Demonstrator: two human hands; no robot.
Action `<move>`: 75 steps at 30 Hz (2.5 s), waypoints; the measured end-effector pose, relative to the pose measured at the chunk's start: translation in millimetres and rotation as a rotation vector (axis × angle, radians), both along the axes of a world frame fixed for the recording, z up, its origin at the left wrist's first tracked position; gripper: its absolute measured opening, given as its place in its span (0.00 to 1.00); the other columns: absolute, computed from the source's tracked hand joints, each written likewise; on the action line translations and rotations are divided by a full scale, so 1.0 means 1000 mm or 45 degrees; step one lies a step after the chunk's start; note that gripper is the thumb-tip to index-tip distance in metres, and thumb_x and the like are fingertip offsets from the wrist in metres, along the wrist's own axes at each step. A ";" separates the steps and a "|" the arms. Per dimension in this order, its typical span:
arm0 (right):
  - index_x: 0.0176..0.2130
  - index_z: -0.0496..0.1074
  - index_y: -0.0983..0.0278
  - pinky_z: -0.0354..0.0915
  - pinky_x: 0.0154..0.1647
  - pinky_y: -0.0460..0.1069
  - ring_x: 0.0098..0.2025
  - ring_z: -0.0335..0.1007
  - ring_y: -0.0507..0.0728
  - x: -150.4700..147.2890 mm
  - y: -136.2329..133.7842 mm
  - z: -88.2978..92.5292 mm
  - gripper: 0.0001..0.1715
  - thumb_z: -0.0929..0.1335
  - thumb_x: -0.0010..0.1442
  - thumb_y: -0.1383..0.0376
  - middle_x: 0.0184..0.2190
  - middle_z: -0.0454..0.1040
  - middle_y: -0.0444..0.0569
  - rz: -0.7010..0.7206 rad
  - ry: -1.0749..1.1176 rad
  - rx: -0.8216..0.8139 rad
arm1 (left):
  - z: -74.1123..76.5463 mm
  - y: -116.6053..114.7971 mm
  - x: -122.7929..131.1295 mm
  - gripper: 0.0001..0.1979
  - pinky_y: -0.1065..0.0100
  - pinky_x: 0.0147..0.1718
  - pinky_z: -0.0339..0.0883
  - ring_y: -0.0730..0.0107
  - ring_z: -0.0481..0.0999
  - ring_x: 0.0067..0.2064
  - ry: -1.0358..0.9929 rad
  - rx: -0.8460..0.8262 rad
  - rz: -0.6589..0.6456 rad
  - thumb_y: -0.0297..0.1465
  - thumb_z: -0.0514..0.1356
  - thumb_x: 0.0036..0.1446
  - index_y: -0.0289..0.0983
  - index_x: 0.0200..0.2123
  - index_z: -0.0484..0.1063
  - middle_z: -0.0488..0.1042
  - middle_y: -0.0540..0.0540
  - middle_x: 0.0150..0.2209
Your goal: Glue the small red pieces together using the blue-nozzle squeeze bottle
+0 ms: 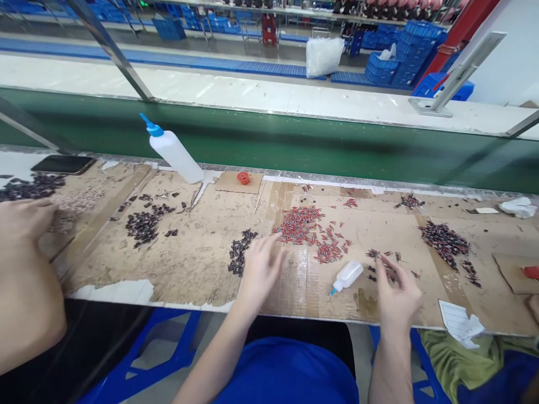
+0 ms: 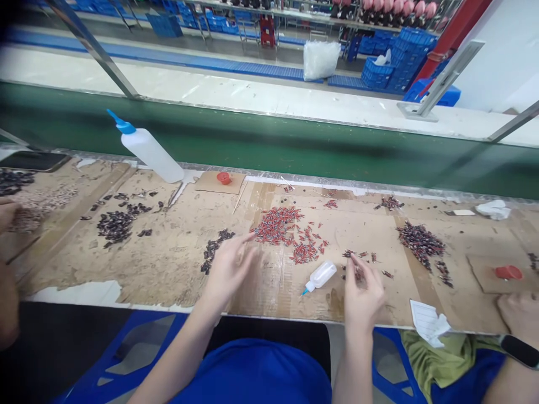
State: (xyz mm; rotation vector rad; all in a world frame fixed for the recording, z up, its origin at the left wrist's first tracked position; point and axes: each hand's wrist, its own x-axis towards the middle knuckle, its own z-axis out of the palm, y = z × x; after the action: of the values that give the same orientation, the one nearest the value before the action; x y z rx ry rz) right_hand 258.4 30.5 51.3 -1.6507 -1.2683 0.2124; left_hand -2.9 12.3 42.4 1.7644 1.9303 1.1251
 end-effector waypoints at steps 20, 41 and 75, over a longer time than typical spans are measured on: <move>0.26 0.74 0.66 0.60 0.24 0.49 0.22 0.65 0.55 -0.016 -0.003 0.012 0.27 0.75 0.36 0.46 0.20 0.72 0.47 0.359 0.670 -0.738 | -0.011 0.005 -0.008 0.12 0.62 0.42 0.68 0.61 0.76 0.40 -0.088 -0.139 -0.222 0.30 0.54 0.62 0.40 0.36 0.79 0.79 0.44 0.36; 0.22 0.73 0.66 0.67 0.25 0.48 0.22 0.69 0.55 -0.082 -0.019 -0.017 0.20 0.75 0.46 0.51 0.19 0.75 0.49 0.187 0.745 -0.307 | -0.033 -0.030 0.022 0.13 0.52 0.53 0.59 0.59 0.76 0.49 -0.170 -0.177 -0.184 0.27 0.62 0.55 0.42 0.45 0.74 0.83 0.48 0.36; 0.25 0.76 0.67 0.67 0.26 0.48 0.23 0.71 0.55 -0.083 -0.020 -0.020 0.20 0.75 0.46 0.52 0.20 0.77 0.49 0.215 0.664 -0.383 | -0.033 -0.027 0.021 0.03 0.53 0.50 0.63 0.58 0.79 0.46 -0.249 -0.165 -0.149 0.29 0.65 0.53 0.42 0.32 0.78 0.83 0.48 0.34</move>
State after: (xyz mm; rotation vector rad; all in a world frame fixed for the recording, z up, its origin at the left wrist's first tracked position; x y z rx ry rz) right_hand 175.3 10.4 31.8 -1.5886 -1.0015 0.9131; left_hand 18.1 -14.9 9.5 1.6126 1.7220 1.0636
